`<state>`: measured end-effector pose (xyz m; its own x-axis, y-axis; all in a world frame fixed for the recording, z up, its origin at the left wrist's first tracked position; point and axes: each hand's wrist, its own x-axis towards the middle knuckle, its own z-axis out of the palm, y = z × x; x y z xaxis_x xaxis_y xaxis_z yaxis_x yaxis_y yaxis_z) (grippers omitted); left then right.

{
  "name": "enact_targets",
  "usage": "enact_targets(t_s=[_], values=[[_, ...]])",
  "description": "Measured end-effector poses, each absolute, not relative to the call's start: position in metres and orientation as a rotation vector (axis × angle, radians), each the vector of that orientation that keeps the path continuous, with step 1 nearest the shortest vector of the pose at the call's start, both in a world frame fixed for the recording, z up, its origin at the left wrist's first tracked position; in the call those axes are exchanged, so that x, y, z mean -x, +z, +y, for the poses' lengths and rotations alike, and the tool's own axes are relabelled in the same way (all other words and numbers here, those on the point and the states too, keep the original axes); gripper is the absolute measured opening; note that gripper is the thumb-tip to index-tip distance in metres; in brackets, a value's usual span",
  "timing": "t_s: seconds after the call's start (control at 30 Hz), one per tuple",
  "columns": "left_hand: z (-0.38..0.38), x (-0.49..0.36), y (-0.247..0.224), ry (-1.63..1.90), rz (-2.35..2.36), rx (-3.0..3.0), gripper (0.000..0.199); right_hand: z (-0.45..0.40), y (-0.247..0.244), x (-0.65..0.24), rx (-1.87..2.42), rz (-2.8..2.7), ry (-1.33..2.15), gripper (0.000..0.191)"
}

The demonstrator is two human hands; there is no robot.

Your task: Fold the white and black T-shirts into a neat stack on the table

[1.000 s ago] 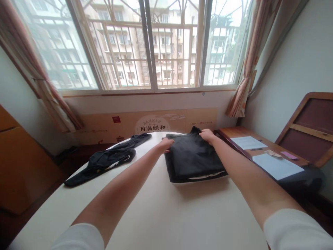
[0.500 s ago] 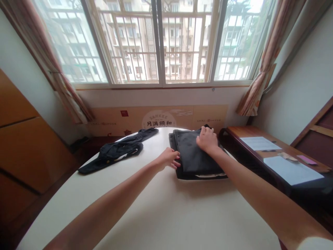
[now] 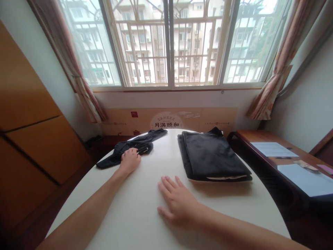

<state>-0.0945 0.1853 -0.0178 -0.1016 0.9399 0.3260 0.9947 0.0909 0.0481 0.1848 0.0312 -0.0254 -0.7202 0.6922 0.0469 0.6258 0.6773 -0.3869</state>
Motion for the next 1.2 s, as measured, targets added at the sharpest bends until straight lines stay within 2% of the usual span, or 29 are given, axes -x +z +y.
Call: enact_targets(t_s=[0.27,0.5,0.7,0.93,1.03,1.1,1.2], values=[[0.166,0.076,-0.009,-0.285,-2.026,2.03,0.03,0.031,-0.026,-0.184,1.098,-2.703,0.476,0.076],[0.138,0.044,0.011,-0.24,-2.008,2.221,0.034,0.032,-0.024,-0.189,1.038,-2.659,0.492,0.069],[0.107,0.034,0.033,-0.046,-1.883,2.549,0.019,0.039,-0.031,-0.192,1.015,-2.507,0.475,0.043],[0.088,0.046,0.062,0.091,-1.95,2.744,0.019,0.046,-0.039,-0.192,1.057,-2.212,0.535,0.029],[0.098,0.06,0.065,-0.109,-1.982,2.639,0.015,0.047,-0.037,-0.194,1.068,-2.187,0.55,0.023],[0.106,0.071,0.064,-0.19,-2.021,2.404,0.02,0.046,-0.036,-0.194,1.07,-2.203,0.553,0.021],[0.112,0.084,0.062,0.019,-2.23,2.197,0.031,0.046,-0.034,-0.194,1.077,-2.217,0.555,0.021]])
